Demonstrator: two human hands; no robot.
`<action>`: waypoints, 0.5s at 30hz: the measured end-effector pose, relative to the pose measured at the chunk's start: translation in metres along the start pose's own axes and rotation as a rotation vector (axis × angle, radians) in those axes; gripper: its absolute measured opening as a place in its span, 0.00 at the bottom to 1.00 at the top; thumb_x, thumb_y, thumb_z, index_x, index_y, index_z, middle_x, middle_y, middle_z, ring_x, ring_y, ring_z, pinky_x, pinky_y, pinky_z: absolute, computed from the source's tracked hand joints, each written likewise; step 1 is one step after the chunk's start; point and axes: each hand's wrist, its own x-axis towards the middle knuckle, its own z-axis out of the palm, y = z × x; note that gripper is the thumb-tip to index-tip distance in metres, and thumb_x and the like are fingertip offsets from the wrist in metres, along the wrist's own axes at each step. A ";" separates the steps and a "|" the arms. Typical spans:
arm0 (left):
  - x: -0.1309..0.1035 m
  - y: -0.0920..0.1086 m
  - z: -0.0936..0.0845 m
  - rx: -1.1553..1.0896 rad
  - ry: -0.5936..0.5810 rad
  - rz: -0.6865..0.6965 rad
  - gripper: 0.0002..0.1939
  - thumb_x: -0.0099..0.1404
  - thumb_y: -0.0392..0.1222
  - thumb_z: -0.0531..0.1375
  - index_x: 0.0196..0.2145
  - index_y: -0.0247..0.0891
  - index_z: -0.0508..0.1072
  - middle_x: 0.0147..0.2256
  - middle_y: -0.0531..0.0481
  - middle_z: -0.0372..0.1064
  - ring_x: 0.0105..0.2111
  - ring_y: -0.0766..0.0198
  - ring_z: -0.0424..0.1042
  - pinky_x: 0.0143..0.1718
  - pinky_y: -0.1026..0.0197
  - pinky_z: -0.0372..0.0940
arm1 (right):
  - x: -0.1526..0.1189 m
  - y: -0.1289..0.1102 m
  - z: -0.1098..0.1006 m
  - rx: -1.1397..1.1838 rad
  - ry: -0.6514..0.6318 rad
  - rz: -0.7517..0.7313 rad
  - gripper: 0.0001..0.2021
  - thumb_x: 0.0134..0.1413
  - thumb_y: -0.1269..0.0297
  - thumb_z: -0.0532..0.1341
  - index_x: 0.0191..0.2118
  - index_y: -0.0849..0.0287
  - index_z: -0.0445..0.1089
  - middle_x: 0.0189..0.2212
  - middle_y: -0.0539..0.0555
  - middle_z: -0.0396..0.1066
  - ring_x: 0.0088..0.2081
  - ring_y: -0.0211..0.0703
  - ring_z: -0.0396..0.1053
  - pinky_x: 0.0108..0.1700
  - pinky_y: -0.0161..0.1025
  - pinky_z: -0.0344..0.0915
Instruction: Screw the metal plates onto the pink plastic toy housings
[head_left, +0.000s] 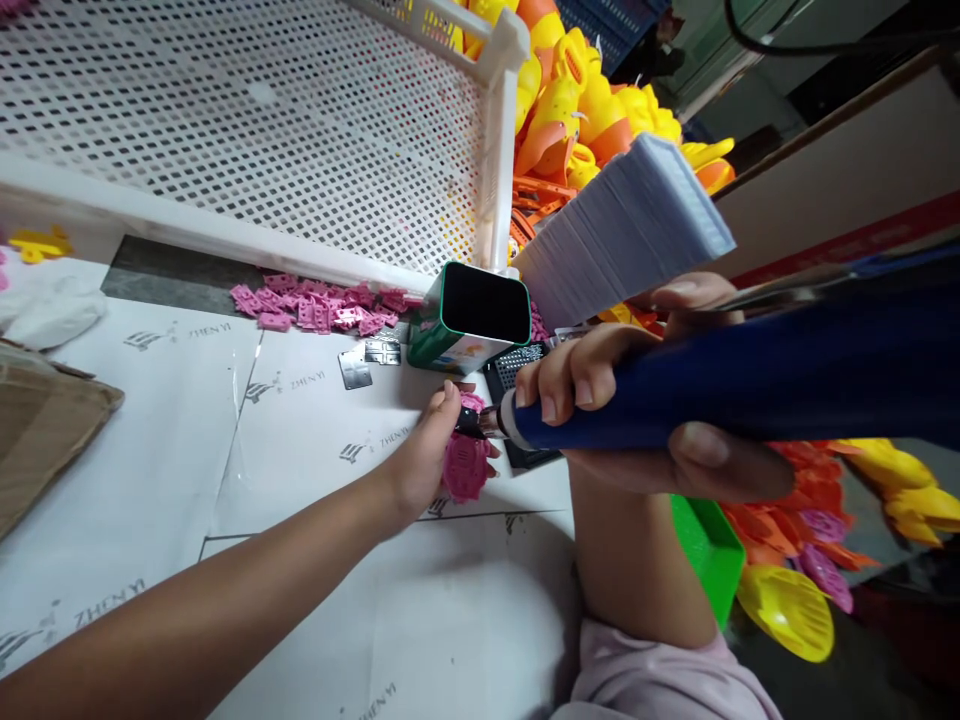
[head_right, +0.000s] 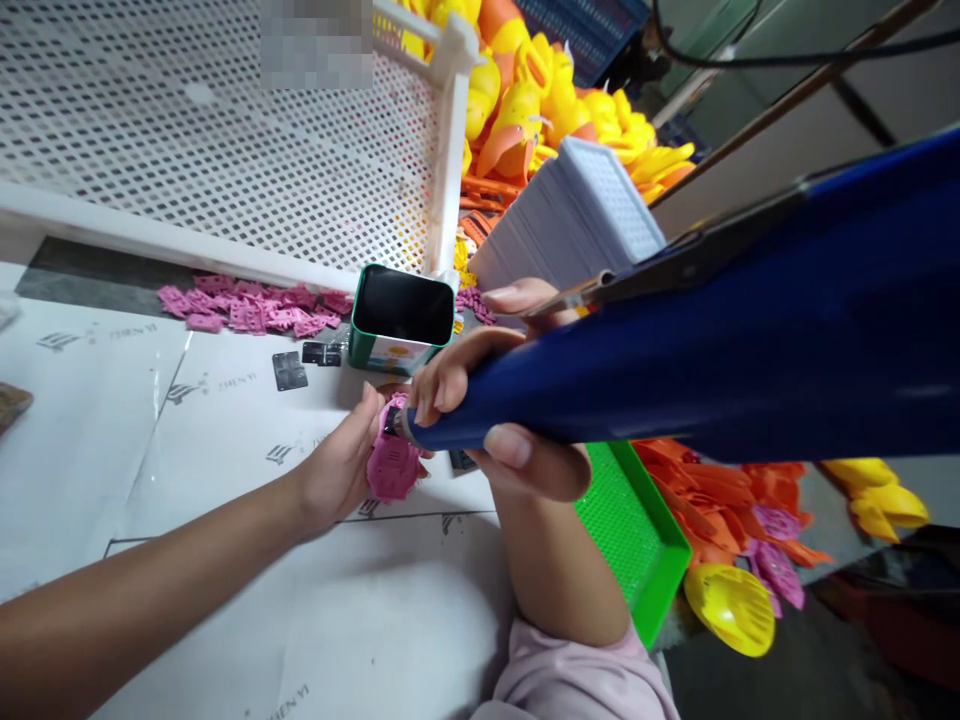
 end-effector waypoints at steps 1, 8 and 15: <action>0.000 -0.001 -0.001 0.013 0.001 0.001 0.36 0.59 0.73 0.56 0.52 0.42 0.60 0.41 0.45 0.71 0.27 0.64 0.72 0.23 0.64 0.65 | 0.000 0.000 0.000 0.004 -0.015 -0.012 0.21 0.41 0.61 0.67 0.45 0.49 0.67 0.24 0.47 0.71 0.23 0.42 0.71 0.26 0.44 0.69; 0.000 -0.006 -0.005 0.040 -0.029 0.049 0.34 0.59 0.71 0.58 0.49 0.41 0.63 0.34 0.49 0.71 0.26 0.63 0.72 0.23 0.64 0.64 | -0.003 0.007 0.000 -0.014 -0.103 -0.050 0.21 0.44 0.59 0.66 0.47 0.49 0.66 0.24 0.46 0.71 0.23 0.41 0.71 0.26 0.43 0.69; 0.005 -0.003 -0.004 -0.030 0.004 0.018 0.31 0.63 0.68 0.56 0.49 0.39 0.65 0.36 0.45 0.72 0.28 0.61 0.74 0.28 0.60 0.70 | 0.002 0.000 -0.016 -0.029 0.026 -0.061 0.25 0.40 0.53 0.67 0.47 0.46 0.66 0.20 0.43 0.66 0.19 0.40 0.67 0.24 0.43 0.69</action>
